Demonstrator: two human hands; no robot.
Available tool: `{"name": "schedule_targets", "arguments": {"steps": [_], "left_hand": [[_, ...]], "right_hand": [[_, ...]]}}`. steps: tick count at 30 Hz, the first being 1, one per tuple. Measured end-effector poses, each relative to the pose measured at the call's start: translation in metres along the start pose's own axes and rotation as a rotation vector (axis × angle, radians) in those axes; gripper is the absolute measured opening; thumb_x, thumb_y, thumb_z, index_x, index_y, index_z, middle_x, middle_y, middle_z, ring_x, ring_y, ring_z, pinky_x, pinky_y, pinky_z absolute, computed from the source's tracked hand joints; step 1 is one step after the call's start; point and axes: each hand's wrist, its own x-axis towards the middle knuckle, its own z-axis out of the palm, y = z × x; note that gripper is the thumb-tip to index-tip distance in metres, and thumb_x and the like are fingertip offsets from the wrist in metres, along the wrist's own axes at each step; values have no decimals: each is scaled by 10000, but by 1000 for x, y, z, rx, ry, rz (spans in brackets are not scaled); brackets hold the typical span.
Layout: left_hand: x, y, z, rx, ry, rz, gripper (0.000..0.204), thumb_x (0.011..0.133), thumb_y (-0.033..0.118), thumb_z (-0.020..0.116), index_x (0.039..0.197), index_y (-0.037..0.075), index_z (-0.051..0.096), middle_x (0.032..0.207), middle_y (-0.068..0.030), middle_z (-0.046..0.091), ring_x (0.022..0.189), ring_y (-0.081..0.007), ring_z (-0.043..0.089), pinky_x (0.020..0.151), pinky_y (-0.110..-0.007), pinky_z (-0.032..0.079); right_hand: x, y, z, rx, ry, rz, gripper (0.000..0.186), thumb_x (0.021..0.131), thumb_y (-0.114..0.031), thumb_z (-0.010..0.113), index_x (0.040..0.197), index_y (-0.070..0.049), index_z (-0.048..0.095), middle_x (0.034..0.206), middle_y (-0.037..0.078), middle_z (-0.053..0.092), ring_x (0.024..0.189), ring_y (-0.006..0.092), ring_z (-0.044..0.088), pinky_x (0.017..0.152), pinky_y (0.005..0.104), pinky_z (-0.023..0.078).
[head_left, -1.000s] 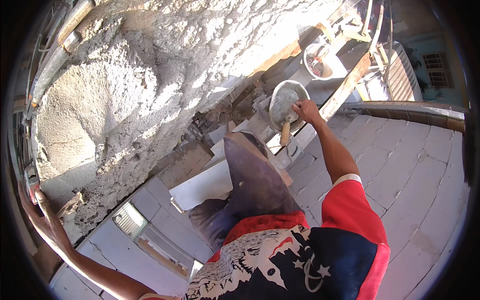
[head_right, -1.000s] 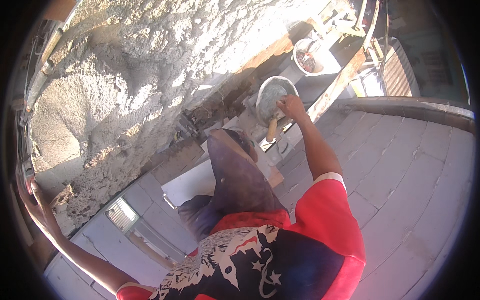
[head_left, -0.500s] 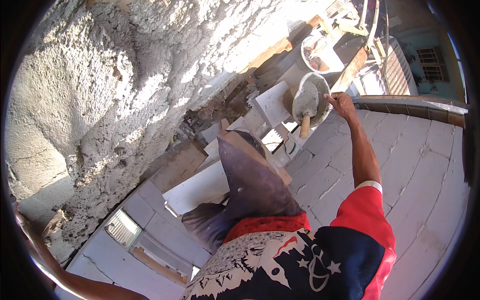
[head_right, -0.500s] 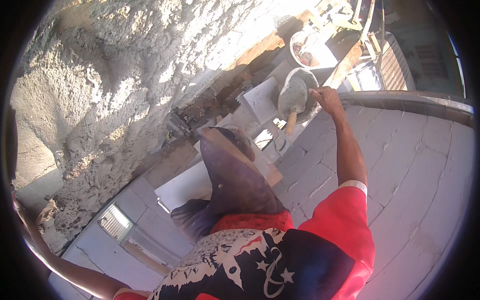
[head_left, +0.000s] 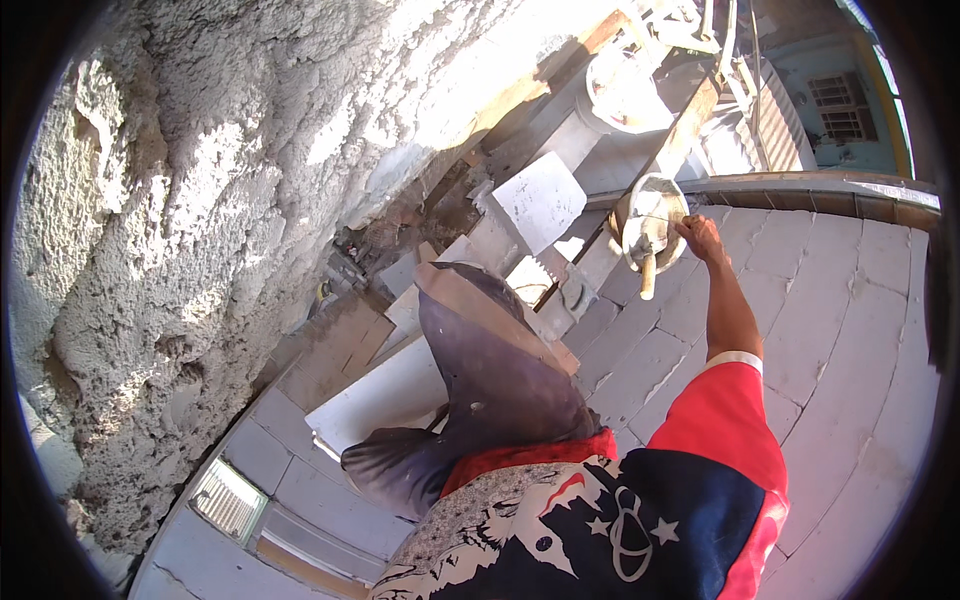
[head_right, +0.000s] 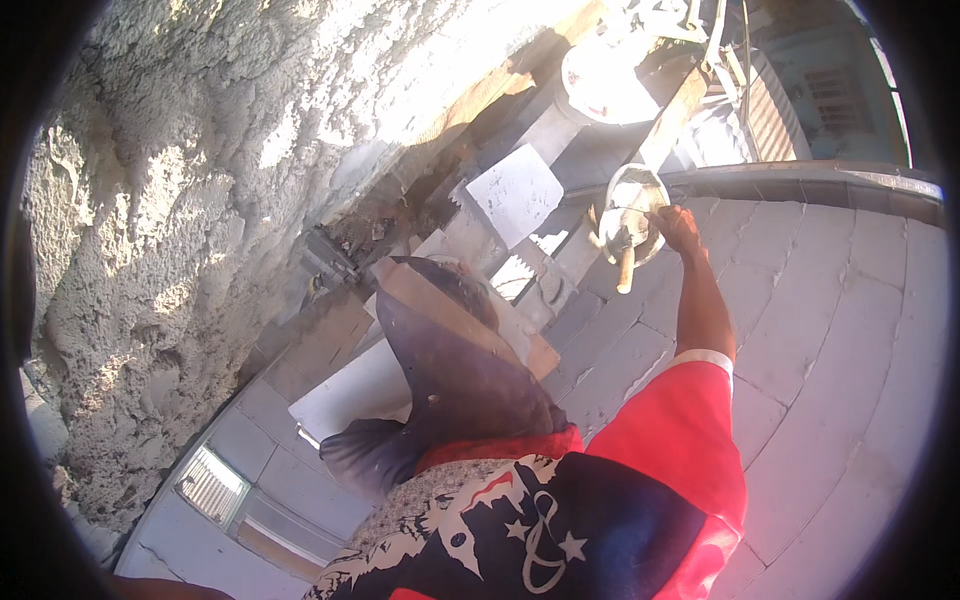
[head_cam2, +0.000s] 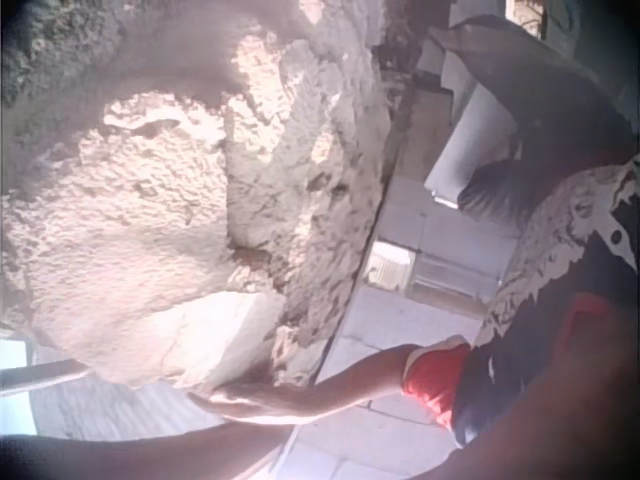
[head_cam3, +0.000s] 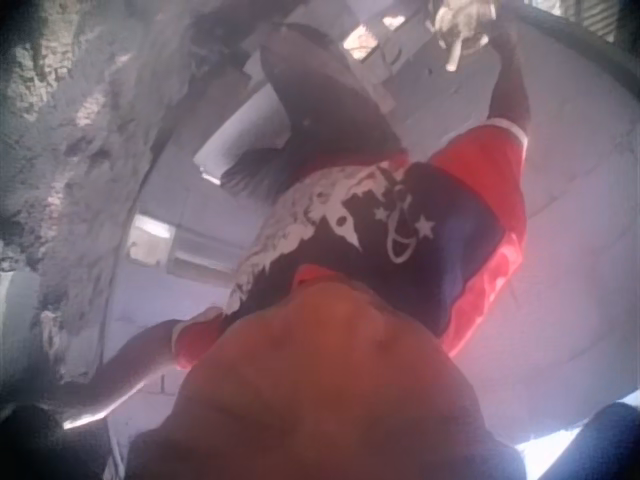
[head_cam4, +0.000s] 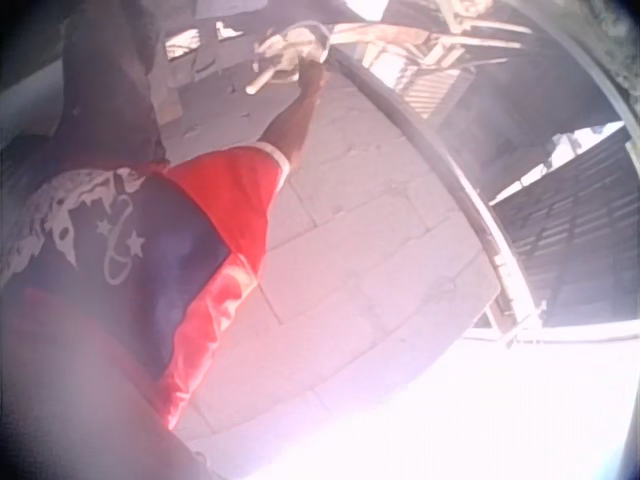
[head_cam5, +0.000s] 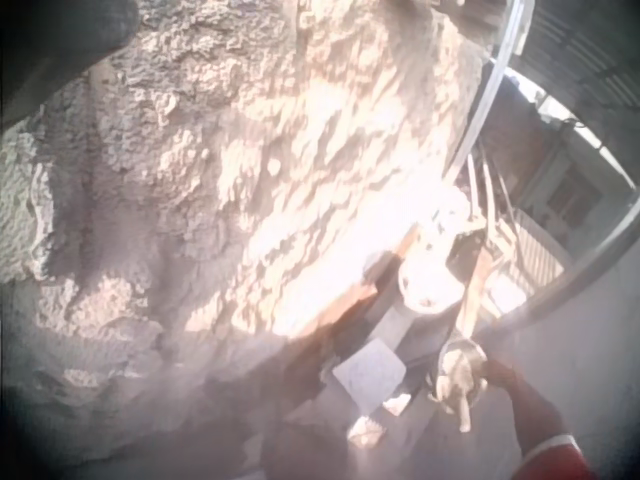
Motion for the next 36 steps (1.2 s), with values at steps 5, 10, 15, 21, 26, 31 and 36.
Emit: {"name": "schedule_targets", "arguments": {"steps": [5, 10, 15, 21, 26, 31, 36], "left_hand": [[-107, 16, 45, -48, -113, -64, 866, 1053, 718, 340, 1601, 56, 440, 1599, -234, 459, 1445, -414, 482, 1171, -569, 426], [-162, 27, 68, -69, -157, -109, 839, 1059, 689, 353, 1593, 49, 440, 1578, -232, 470, 1427, -402, 489, 1159, -557, 431], [-184, 32, 75, -64, -174, -127, 812, 1064, 660, 365, 1586, 42, 440, 1557, -230, 480, 1409, -391, 497, 1147, -545, 435], [-196, 38, 80, -80, -174, -139, 780, 1070, 624, 380, 1576, 34, 440, 1532, -227, 493, 1388, -377, 506, 1132, -531, 441], [-205, 43, 80, -66, -178, -161, 754, 1075, 595, 392, 1568, 27, 440, 1510, -225, 503, 1370, -365, 513, 1120, -519, 445], [-206, 50, 82, -67, -163, -158, 727, 1080, 565, 405, 1561, 21, 440, 1489, -223, 514, 1352, -353, 521, 1108, -507, 450], [-203, 55, 90, -73, -163, -163, 701, 1085, 536, 417, 1553, 14, 440, 1468, -221, 524, 1334, -342, 528, 1096, -495, 454]], "right_hand": [[-14, 22, 27, 55, -96, 104, 488, 992, -448, 690, 833, 11, 734, 786, 261, 686, 764, 446, 680, 745, 533, 523], [-24, 45, 47, -68, -146, 60, 520, 1003, -449, 680, 828, 39, 722, 820, 269, 702, 790, 452, 697, 749, 533, 527], [-28, 36, 66, -65, -195, 242, 441, 984, -440, 672, 947, -9, 756, 943, 268, 742, 967, 471, 715, 877, 541, 551], [-24, 4, 51, -143, -105, 283, 356, 975, -414, 699, 1113, -89, 744, 1085, 239, 743, 1103, 426, 696, 954, 518, 541], [0, -95, 77, 37, 411, 59, 417, 1001, -290, 706, 1325, -33, 655, 1287, 205, 678, 1201, 414, 638, 1019, 483, 519], [25, -192, 255, 898, 139, 570, 1055, 949, -618, 735, 1599, 72, 272, 1532, 346, 462, 1384, 407, 530, 1155, 491, 437], [66, -215, 333, 1428, 28, 846, 1336, 884, -743, 740, 1643, 143, 89, 1604, 351, 403, 1442, 424, 504, 1202, 528, 423]]}}
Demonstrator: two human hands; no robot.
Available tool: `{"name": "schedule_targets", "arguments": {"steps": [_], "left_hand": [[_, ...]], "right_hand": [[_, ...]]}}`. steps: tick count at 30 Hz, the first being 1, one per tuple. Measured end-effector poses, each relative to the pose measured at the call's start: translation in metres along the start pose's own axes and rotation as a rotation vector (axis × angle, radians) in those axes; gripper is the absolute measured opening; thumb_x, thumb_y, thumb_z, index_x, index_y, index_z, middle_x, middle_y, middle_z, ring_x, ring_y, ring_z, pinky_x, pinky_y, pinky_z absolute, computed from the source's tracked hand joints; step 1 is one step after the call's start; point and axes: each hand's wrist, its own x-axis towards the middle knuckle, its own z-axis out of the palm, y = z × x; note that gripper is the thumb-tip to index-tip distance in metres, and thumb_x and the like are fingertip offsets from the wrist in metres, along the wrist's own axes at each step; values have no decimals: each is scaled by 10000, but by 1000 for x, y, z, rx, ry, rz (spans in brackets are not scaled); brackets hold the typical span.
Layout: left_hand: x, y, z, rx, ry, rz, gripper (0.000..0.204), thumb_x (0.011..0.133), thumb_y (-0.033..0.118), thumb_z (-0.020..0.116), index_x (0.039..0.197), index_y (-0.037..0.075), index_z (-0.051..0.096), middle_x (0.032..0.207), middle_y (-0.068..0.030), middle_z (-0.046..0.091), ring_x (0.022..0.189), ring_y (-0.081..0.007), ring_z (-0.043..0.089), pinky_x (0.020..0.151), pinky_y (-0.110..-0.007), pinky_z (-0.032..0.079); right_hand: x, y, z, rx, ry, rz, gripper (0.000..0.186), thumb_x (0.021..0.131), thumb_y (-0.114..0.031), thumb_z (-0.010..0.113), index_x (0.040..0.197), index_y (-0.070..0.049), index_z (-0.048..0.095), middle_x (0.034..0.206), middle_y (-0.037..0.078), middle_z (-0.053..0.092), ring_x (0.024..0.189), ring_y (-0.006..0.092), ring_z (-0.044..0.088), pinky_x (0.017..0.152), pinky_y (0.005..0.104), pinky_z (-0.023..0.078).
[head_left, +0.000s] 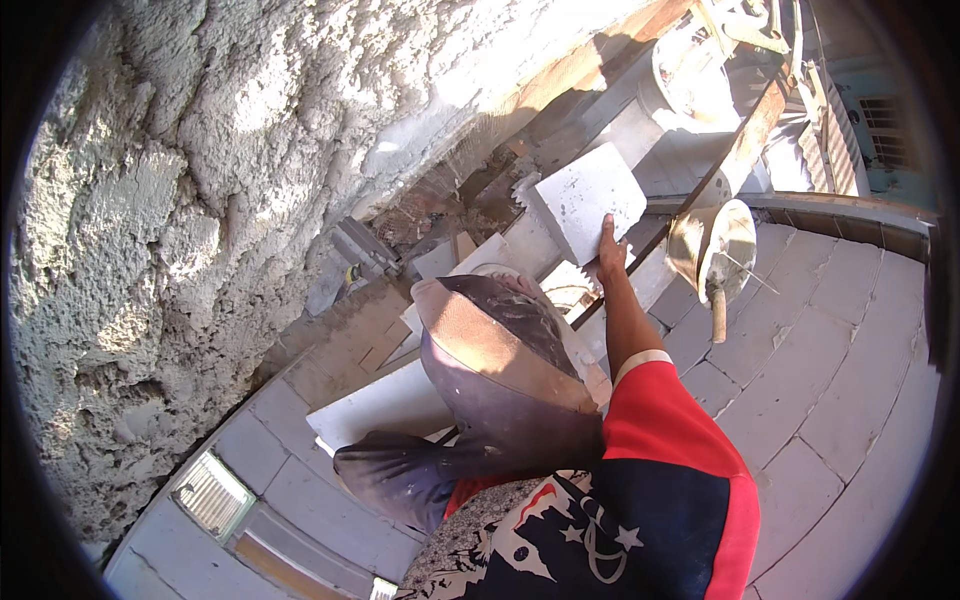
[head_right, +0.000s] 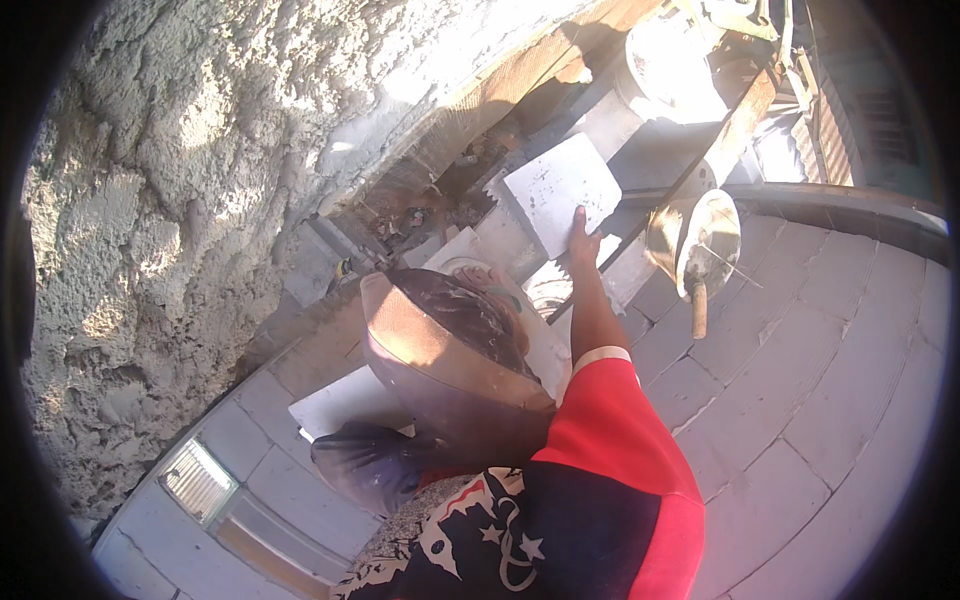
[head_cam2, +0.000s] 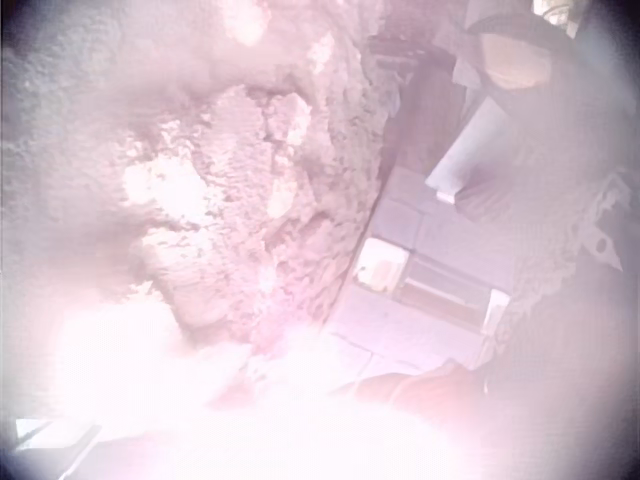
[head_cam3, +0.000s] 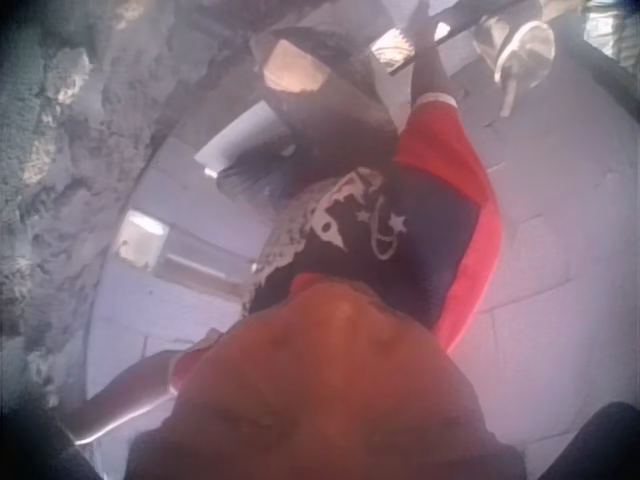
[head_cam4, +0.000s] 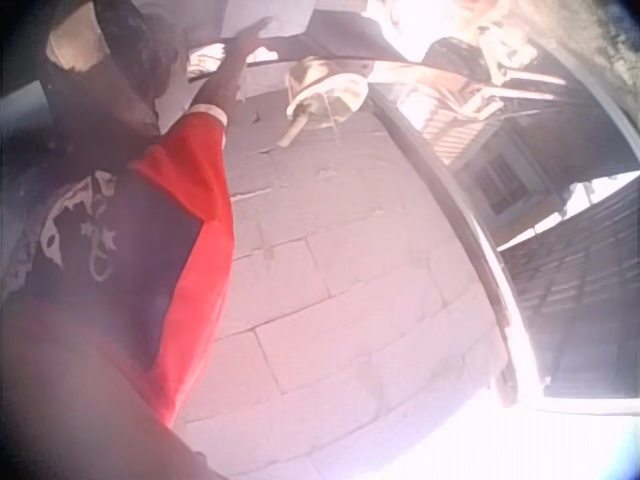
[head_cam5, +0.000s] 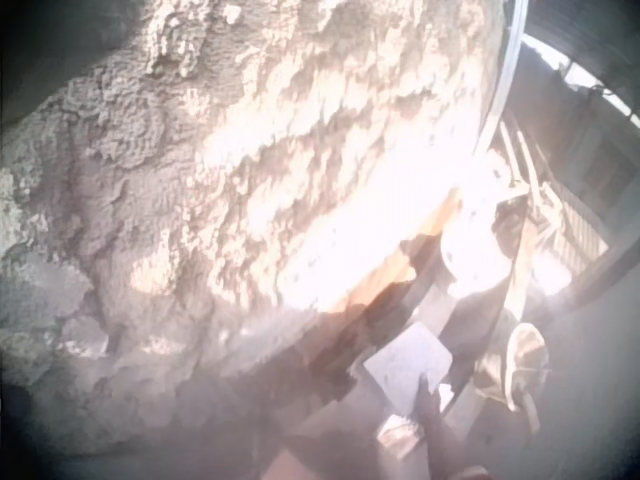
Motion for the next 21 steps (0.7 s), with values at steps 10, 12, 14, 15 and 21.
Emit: {"name": "schedule_targets", "arguments": {"steps": [10, 12, 14, 15, 21], "left_hand": [[-6, 3, -14, 95, 4, -17, 650, 1095, 477, 442, 1537, 0, 440, 1426, -217, 545, 1298, -318, 543, 1072, -472, 464], [-8, -2, 20, 2, -37, -27, 640, 1097, 466, 447, 1534, -2, 440, 1417, -216, 549, 1291, -313, 546, 1067, -467, 465], [-6, 2, 10, 42, -23, -18, 630, 1099, 454, 452, 1531, -5, 440, 1409, -216, 553, 1283, -309, 549, 1063, -462, 467], [-6, 4, 3, 61, -21, -11, 625, 1100, 448, 455, 1529, -6, 440, 1404, -215, 555, 1280, -306, 550, 1060, -460, 468], [-7, 7, 9, 32, -26, -15, 595, 1107, 413, 470, 1520, -14, 440, 1379, -213, 568, 1258, -292, 559, 1046, -446, 474]], "right_hand": [[86, -43, 4, 180, -45, -41, 1185, 939, -688, 716, 1548, 238, 295, 1494, 335, 543, 1331, 378, 614, 1116, 431, 503], [148, -82, -46, 84, 62, -172, 1088, 966, -715, 658, 1494, 204, 412, 1459, 280, 598, 1227, 385, 682, 1048, 486, 554], [139, -96, -26, 61, 22, -111, 1102, 973, -738, 625, 1508, 200, 407, 1471, 258, 599, 1242, 382, 672, 1031, 476, 554], [127, -99, -18, -15, 23, -63, 1085, 986, -734, 605, 1524, 186, 398, 1473, 253, 599, 1249, 374, 666, 1019, 464, 555], [87, -44, -79, -446, -111, -320, 882, 1043, -614, 580, 1560, 84, 429, 1463, 264, 604, 1303, 363, 621, 1071, 429, 504]]}}
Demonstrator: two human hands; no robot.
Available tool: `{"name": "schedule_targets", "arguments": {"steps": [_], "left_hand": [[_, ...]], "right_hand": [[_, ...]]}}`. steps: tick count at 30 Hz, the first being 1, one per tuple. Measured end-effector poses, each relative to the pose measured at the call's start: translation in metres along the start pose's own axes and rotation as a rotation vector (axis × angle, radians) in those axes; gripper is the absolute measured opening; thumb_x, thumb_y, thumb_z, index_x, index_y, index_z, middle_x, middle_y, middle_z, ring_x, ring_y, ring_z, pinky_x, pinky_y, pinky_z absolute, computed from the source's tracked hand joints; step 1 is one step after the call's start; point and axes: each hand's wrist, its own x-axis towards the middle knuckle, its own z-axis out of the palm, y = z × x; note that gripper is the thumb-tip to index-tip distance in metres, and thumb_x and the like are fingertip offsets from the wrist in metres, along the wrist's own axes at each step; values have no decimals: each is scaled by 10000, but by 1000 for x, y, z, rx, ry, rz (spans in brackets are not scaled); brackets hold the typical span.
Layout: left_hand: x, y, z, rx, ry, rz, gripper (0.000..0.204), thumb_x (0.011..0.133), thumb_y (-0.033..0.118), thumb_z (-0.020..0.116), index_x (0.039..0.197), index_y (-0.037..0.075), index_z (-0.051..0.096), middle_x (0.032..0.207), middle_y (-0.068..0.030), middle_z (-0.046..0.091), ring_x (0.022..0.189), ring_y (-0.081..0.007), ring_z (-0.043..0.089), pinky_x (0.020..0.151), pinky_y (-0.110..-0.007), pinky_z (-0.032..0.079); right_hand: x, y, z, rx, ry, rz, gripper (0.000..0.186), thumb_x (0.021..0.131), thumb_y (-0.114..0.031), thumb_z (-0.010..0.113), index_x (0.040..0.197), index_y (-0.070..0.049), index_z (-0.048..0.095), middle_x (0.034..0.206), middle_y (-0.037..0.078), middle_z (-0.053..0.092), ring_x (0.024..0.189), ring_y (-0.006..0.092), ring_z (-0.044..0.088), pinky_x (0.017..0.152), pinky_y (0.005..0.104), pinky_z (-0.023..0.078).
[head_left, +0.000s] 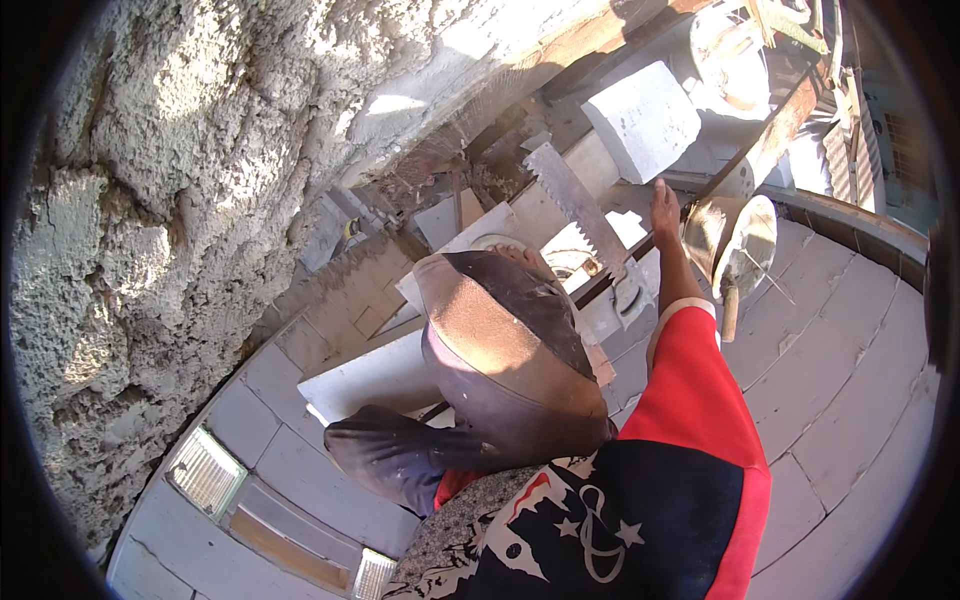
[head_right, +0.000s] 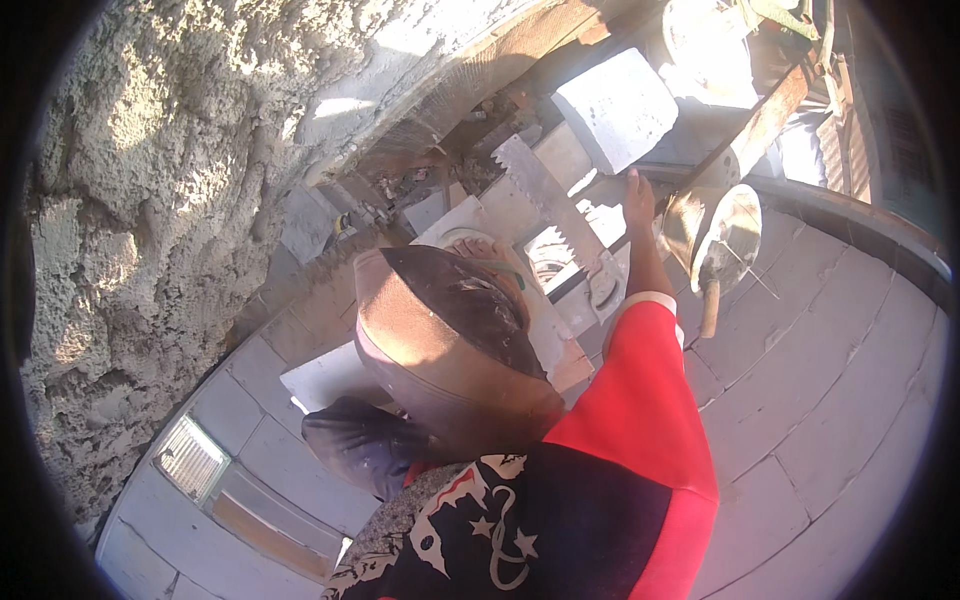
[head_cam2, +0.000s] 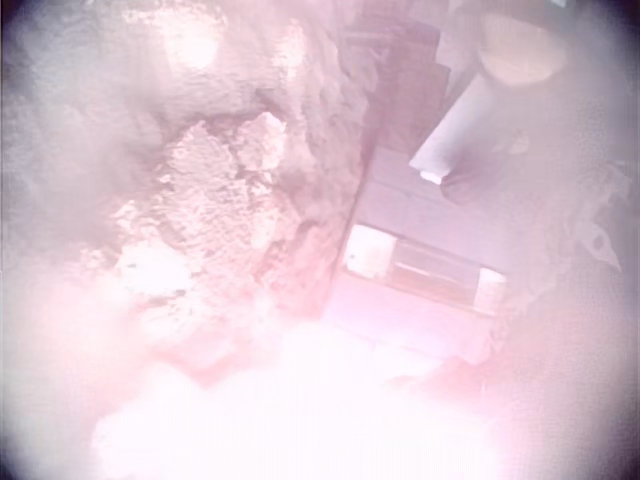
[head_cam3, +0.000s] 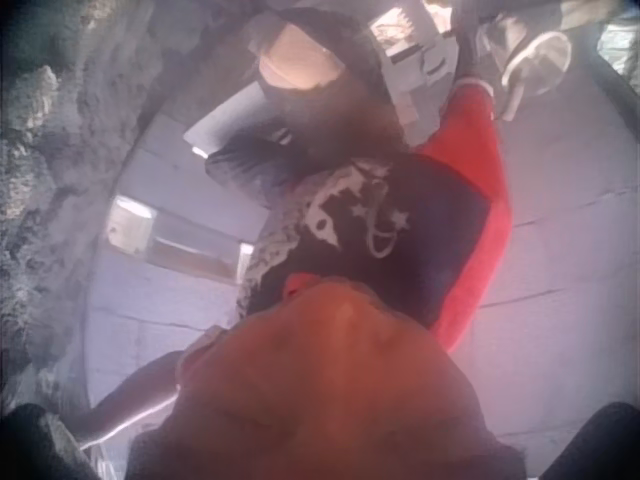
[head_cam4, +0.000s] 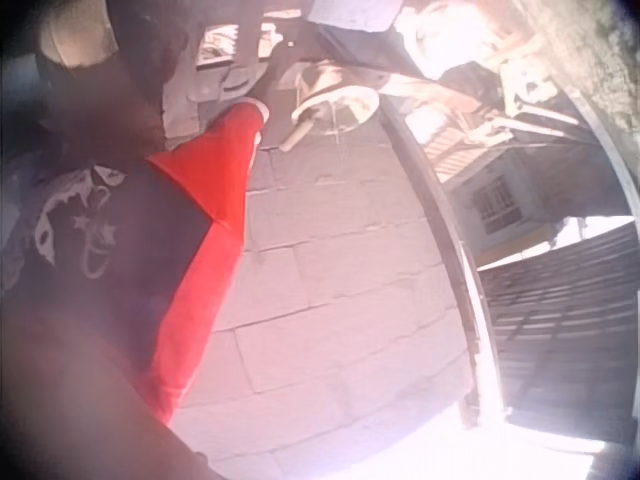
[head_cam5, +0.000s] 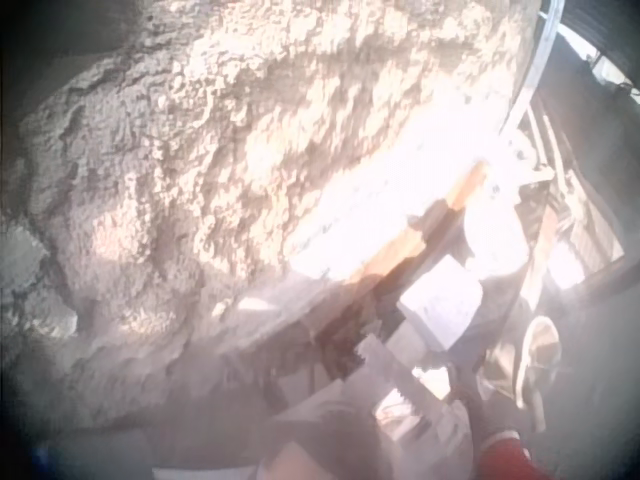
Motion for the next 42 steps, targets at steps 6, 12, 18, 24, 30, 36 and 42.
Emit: {"name": "schedule_targets", "arguments": {"steps": [6, 12, 18, 24, 30, 36, 42], "left_hand": [[14, -14, -39, 36, 127, -42, 566, 1113, 377, 484, 1510, -23, 439, 1354, -210, 581, 1237, -278, 568, 1031, -432, 479], [100, -14, -87, -14, 454, 28, 537, 1119, 342, 499, 1501, -31, 439, 1328, -208, 593, 1215, -264, 577, 1017, -418, 485], [96, -26, -32, -394, 868, -102, 509, 1125, 307, 514, 1492, -39, 439, 1303, -205, 606, 1193, -250, 586, 1003, -403, 490], [-71, -25, 198, -838, 600, -1318, 605, 1096, 415, 587, 1524, 16, 434, 1428, -147, 520, 1293, -242, 538, 1088, -399, 447], [-278, 21, 382, -191, 216, -2139, 882, 1020, 595, 633, 1600, -6, 351, 1535, -240, 467, 1371, -339, 520, 1151, -457, 426], [-307, 66, 376, -1216, 98, -2289, 1167, 926, 823, 587, 1648, -38, 274, 1628, -226, 436, 1407, -338, 523, 1182, -455, 425], [-301, 67, 365, -1279, 1, -2316, 1163, 909, 872, 552, 1562, -83, 434, 1528, -216, 554, 1352, -338, 568, 1143, -450, 445]], "right_hand": [[-122, 62, 2, -870, -435, -590, 821, 829, -301, 858, 1483, 51, 509, 1524, 281, 520, 1504, 477, 374, 1245, 527, 351], [-125, 58, -10, -769, -456, -578, 397, 909, -312, 763, 1189, -56, 646, 1107, 212, 675, 1126, 464, 606, 1046, 573, 430], [-117, 32, -66, -502, -522, -467, 510, 1054, -353, 622, 1372, 39, 547, 1152, 282, 708, 1064, 461, 690, 900, 492, 528], [-124, -123, -56, -750, -660, -779, 413, 988, -332, 664, 1215, 14, 670, 1048, 220, 735, 991, 410, 720, 836, 482, 544], [-187, -275, 21, -1080, -744, -1118, 296, 811, -194, 820, 962, 37, 711, 868, 267, 743, 888, 514, 736, 703, 481, 575], [-205, -360, 84, -1295, -944, -1058, 247, 835, -86, 772, 1022, 67, 720, 937, 279, 759, 889, 500, 742, 733, 486, 581], [-292, -423, 158, -1689, -937, -1018, 273, 904, -73, 737, 1145, 51, 710, 1124, 303, 749, 1097, 497, 699, 893, 481, 557]]}}
